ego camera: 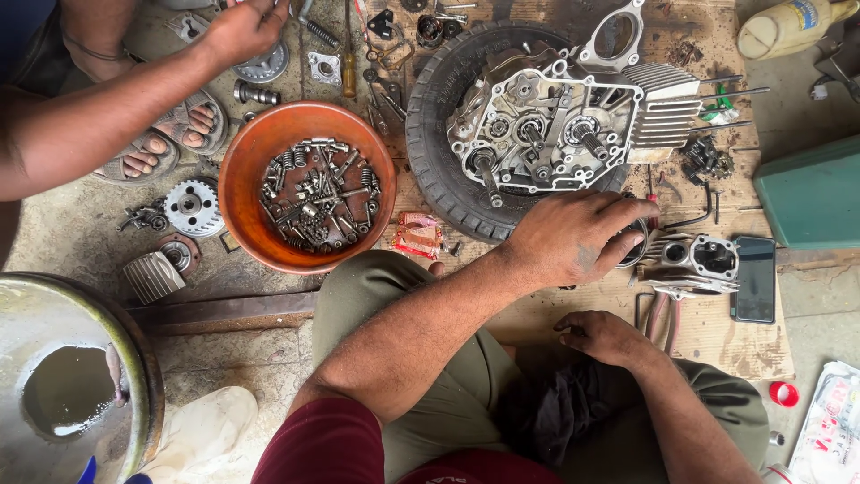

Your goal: Disassembling and cleaning motorcycle engine parts for repair.

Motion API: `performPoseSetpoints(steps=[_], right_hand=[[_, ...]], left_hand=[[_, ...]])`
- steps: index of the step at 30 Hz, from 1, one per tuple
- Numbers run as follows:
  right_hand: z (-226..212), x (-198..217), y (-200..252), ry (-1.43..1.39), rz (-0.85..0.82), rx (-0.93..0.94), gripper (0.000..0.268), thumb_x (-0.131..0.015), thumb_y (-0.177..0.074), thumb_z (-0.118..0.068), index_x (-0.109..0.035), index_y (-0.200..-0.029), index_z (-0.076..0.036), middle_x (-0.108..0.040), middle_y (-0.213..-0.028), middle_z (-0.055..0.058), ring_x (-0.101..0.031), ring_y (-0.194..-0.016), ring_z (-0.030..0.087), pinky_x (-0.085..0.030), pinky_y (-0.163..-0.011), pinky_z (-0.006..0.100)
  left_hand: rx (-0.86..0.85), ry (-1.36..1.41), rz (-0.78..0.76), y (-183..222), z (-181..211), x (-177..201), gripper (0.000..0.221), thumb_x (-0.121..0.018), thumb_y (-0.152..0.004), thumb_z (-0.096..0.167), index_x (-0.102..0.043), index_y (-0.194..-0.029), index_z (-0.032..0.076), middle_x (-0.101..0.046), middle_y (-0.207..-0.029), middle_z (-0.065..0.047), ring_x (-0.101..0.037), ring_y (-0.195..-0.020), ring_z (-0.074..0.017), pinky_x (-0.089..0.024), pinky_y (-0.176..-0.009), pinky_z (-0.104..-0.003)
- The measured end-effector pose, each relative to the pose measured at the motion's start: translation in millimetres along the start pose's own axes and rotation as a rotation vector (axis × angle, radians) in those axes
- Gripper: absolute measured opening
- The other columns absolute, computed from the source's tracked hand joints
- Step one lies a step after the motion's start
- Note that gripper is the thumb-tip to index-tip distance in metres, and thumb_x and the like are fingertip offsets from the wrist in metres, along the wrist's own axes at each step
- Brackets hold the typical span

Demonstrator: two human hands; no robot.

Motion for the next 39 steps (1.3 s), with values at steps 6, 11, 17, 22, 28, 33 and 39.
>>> performPoseSetpoints(steps=[6,11,17,22,28,33,39], right_hand=[[-4.8,4.4,3.3,-0.005,0.002,-0.001,0.039,-0.065,-0.094,-0.039,-0.07,-0.127,-0.018,-0.078,-0.117,0.002,-0.072,-0.114,0.018,-0.053,-0.107,0.035],[-3.7,3.5,3.2,-0.01,0.009,0.007,0.039,-0.065,-0.093,-0.039,-0.07,-0.126,-0.019,-0.078,-0.117,0.002,-0.074,-0.112,0.018,-0.054,-0.106,0.035],[7.4,-2.5,-3.5,0.011,-0.016,-0.007,0.039,-0.064,-0.095,-0.039,-0.068,-0.129,-0.02,-0.077,-0.121,0.004,-0.071,-0.118,0.018,-0.052,-0.108,0.035],[14.1,-7.3,-13.5,-0.03,0.037,0.084,0.041,-0.068,-0.09,-0.038,-0.071,-0.125,-0.018,-0.081,-0.116,0.006,-0.076,-0.112,0.02,-0.056,-0.102,0.035],[26.9,-14.3,-22.9,0.0,0.041,0.079,0.039,-0.069,-0.089,-0.037,-0.073,-0.124,-0.018,-0.08,-0.114,0.008,-0.078,-0.105,0.023,-0.058,-0.096,0.037],[55.7,-32.2,-43.3,0.113,0.059,0.061,0.043,-0.07,-0.089,-0.042,-0.073,-0.125,-0.019,-0.076,-0.124,0.006,-0.069,-0.122,0.022,-0.052,-0.107,0.037],[58.1,-33.5,-50.2,0.228,0.201,0.159,0.041,-0.069,-0.09,-0.039,-0.072,-0.125,-0.018,-0.072,-0.128,0.005,-0.063,-0.125,0.022,-0.048,-0.108,0.037]], left_hand=[[0.017,-0.004,-0.019,-2.2,1.5,3.3,0.039,-0.055,-0.105,0.037,-0.049,-0.141,0.024,-0.073,-0.115,-0.009,-0.076,-0.092,-0.0251,-0.064,-0.069,-0.039],[0.013,-0.012,-0.01,-1.5,-0.2,1.6,0.039,-0.055,-0.105,0.038,-0.049,-0.141,0.025,-0.073,-0.114,-0.009,-0.076,-0.091,-0.0257,-0.064,-0.07,-0.04],[-0.007,-0.038,0.002,-3.0,-9.3,-22.6,0.039,-0.049,-0.106,0.042,-0.048,-0.142,0.024,-0.073,-0.111,-0.008,-0.073,-0.078,-0.0206,-0.058,-0.056,-0.035],[-0.12,-0.089,0.073,-3.2,-15.1,-58.5,0.042,-0.041,-0.11,0.047,-0.045,-0.145,0.025,-0.07,-0.101,-0.005,-0.067,-0.07,-0.011,-0.051,-0.05,-0.026],[-0.209,-0.029,0.153,-6.3,3.2,-70.0,0.043,-0.049,-0.108,0.046,-0.045,-0.145,0.023,-0.067,-0.086,0.0,-0.061,-0.061,-0.0078,-0.05,-0.05,-0.024],[-0.315,0.051,0.27,-8.8,18.7,-86.6,0.045,-0.051,-0.107,0.04,-0.043,-0.144,0.016,-0.065,-0.086,-0.002,-0.059,-0.06,-0.0091,-0.049,-0.05,-0.024],[-0.334,0.206,0.328,-6.0,35.8,-75.8,0.032,-0.05,-0.105,0.036,-0.049,-0.121,0.009,-0.063,-0.083,-0.004,-0.06,-0.059,-0.011,-0.047,-0.047,-0.025]])
Point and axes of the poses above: each hand's wrist, its own y-axis away from the middle knuckle, its own x-axis out of the back of the hand, z = x × y, the point moved 5 cm from there along -y, towards the middle knuckle
